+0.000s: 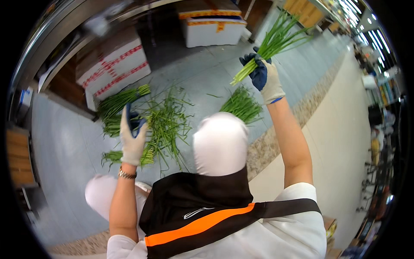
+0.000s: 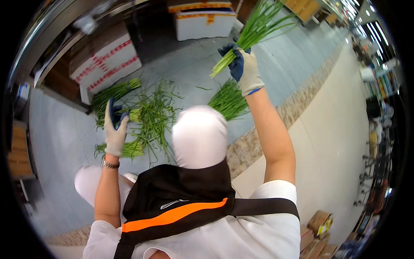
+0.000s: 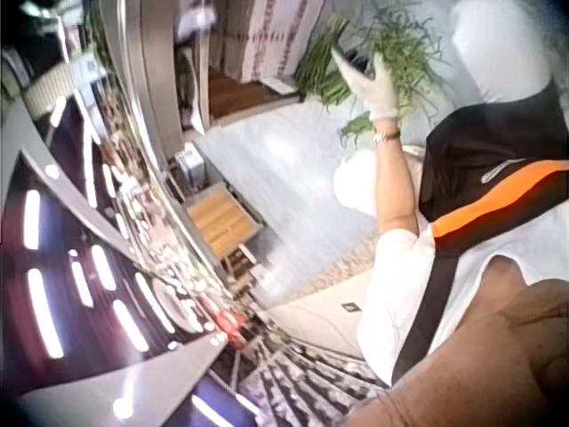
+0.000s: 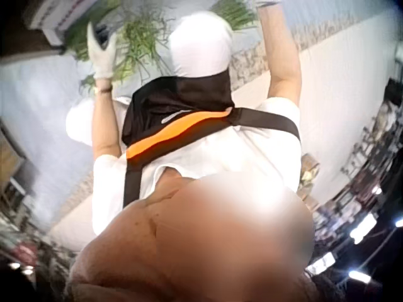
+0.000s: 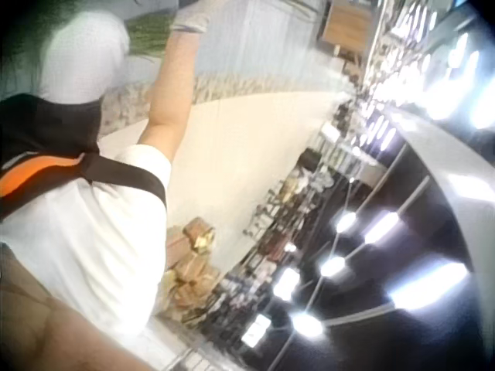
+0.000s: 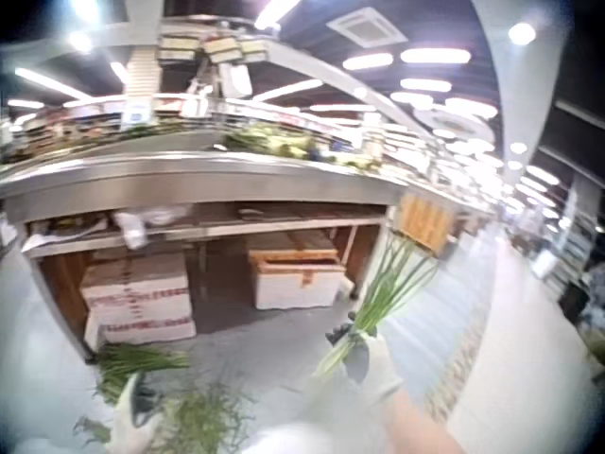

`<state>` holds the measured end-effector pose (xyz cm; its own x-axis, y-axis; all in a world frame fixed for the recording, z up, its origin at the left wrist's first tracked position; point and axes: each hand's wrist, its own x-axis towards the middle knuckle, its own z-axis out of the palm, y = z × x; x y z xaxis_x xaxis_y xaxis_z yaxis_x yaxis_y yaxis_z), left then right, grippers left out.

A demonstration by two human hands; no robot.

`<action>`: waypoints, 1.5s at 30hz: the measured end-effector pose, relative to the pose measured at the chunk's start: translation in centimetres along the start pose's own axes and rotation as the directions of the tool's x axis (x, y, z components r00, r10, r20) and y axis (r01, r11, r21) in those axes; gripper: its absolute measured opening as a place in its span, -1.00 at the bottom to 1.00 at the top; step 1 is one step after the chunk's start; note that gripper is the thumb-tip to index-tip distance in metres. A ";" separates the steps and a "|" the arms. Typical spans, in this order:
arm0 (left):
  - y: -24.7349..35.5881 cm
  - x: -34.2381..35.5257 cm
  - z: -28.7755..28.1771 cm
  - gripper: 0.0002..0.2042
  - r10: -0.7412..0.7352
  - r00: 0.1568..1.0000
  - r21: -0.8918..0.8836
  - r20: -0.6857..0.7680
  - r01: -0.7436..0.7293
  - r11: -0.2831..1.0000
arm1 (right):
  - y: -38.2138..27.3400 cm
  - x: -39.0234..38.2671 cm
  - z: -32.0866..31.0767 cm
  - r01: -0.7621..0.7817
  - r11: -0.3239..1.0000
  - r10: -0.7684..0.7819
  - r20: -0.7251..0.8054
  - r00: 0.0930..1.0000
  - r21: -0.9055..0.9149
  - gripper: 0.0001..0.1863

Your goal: The person sits on the floor and trims the ends of green vegetable stalks, likely chives or scallions. They hold a bundle in their left hand and use a small knife in their right hand to cut the stalks, then place the trimmed bundles on the floor.

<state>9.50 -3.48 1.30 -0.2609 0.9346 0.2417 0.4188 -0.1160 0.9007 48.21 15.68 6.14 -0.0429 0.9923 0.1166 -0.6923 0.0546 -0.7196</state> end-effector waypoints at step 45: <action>-17.7 -0.5 -8.3 -0.48 -0.311 0.898 0.794 0.312 -0.066 0.605 | 2.5 -5.1 10.2 -0.165 0.947 0.237 0.253 0.938 -0.274 -0.69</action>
<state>-5.01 -4.65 -11.76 -0.0932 0.9800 -0.1760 0.9608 0.1349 0.2422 39.36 9.66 10.67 -0.3864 0.9155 0.1119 -0.4513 -0.0818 -0.8886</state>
